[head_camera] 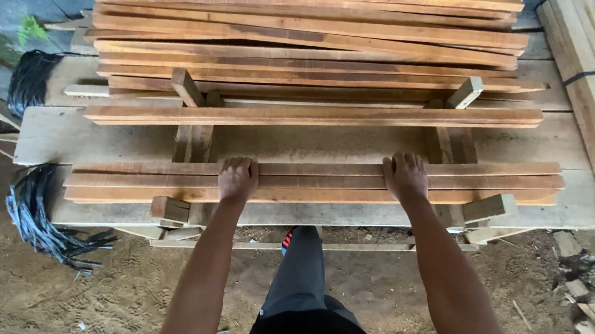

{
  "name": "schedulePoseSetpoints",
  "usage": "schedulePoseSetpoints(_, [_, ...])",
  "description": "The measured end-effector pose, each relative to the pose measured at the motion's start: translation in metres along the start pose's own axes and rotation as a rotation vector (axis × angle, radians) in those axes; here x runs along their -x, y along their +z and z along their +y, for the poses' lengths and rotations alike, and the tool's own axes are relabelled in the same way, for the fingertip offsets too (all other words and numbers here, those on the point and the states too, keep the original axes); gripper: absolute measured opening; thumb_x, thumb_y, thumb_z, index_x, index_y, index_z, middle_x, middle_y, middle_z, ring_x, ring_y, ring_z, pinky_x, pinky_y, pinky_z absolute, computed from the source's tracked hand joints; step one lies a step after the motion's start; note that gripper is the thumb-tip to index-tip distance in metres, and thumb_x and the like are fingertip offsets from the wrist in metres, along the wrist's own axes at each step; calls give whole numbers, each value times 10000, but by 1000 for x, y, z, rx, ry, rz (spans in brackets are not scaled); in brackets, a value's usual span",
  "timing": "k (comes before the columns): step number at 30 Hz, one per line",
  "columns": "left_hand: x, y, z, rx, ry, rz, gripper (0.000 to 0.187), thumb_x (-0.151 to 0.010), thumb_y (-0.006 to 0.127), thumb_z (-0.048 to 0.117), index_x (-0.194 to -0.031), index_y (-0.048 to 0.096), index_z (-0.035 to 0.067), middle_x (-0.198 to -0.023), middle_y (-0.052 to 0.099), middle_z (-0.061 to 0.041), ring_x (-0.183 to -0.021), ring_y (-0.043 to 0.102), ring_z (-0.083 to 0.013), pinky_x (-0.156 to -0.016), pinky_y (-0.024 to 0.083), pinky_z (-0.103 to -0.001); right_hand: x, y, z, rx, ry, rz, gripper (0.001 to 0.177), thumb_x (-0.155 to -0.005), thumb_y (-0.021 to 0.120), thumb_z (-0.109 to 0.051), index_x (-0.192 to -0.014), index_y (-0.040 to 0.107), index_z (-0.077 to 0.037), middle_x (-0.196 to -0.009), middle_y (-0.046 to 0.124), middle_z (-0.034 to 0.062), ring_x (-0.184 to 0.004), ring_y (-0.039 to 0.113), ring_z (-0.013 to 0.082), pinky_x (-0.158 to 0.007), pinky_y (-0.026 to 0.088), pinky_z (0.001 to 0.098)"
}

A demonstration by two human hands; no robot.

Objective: Organizing wooden planks on a workbench and using a marking gauge to scribe lines for layout.

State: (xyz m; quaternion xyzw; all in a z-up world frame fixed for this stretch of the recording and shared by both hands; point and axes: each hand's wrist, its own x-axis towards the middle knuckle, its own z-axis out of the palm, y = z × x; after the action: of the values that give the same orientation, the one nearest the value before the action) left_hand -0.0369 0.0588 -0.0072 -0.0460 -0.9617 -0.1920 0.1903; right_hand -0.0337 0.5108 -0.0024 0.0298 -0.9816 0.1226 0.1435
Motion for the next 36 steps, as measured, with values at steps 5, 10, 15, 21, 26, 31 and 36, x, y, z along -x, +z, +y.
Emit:
schedulePoseSetpoints(5, [1,2,-1,-12,39,41,284,-993,599,251,-842,724,45,-922,748,-193,-905,710,-381,-914,559,-493,0,-2,-4,9,-32,44,319,-1031,571,-349,-945,627,-48,-991,637,226,-1028,623,422,-973,490,572])
schedulePoseSetpoints(10, [-3,15,-13,-34,70,24,293,-1019,577,238,-867,726,35,-943,747,-204,-927,729,-350,-951,551,-508,-19,15,2,50,30,44,281,-960,574,-334,-907,648,-69,-983,664,201,-1036,630,413,-984,478,583])
schedulePoseSetpoints(15, [-24,19,-26,-69,-124,-324,403,-1014,504,379,-991,759,68,-1086,757,-193,-1008,726,-333,-1027,517,-542,-53,-8,-12,48,336,-533,322,-952,528,-346,-895,698,-79,-1060,710,160,-980,691,314,-1007,496,566])
schedulePoseSetpoints(21, [-88,0,-15,-138,-234,-847,542,-937,514,552,-1263,724,173,-1368,639,-152,-1270,597,-366,-1069,486,-543,-88,-9,-5,73,303,-703,388,-923,619,-442,-1085,746,-113,-1162,714,168,-1115,673,363,-973,550,533])
schedulePoseSetpoints(26, [-119,73,-68,-70,-30,-365,438,-1047,512,479,-1265,639,121,-1293,635,-201,-1246,601,-378,-1085,470,-557,-127,-21,-13,64,184,-476,396,-967,574,-440,-1177,723,-139,-1222,687,158,-1177,640,360,-1047,502,534])
schedulePoseSetpoints(31, [-159,20,-29,9,71,-324,440,-957,641,416,-1248,584,91,-1286,591,-158,-1328,505,-358,-1148,381,-540,-158,-8,5,67,-41,-357,513,-910,635,-468,-1270,639,-102,-1303,605,152,-1315,513,328,-1160,390,529])
schedulePoseSetpoints(36, [-159,141,-102,-206,86,-498,544,-1100,429,536,-1325,536,52,-1353,518,-215,-1307,446,-395,-1135,230,-664,-187,22,21,-144,29,-497,807,-843,729,-656,-1346,551,-51,-1363,487,222,-1306,452,395,-1094,377,566])
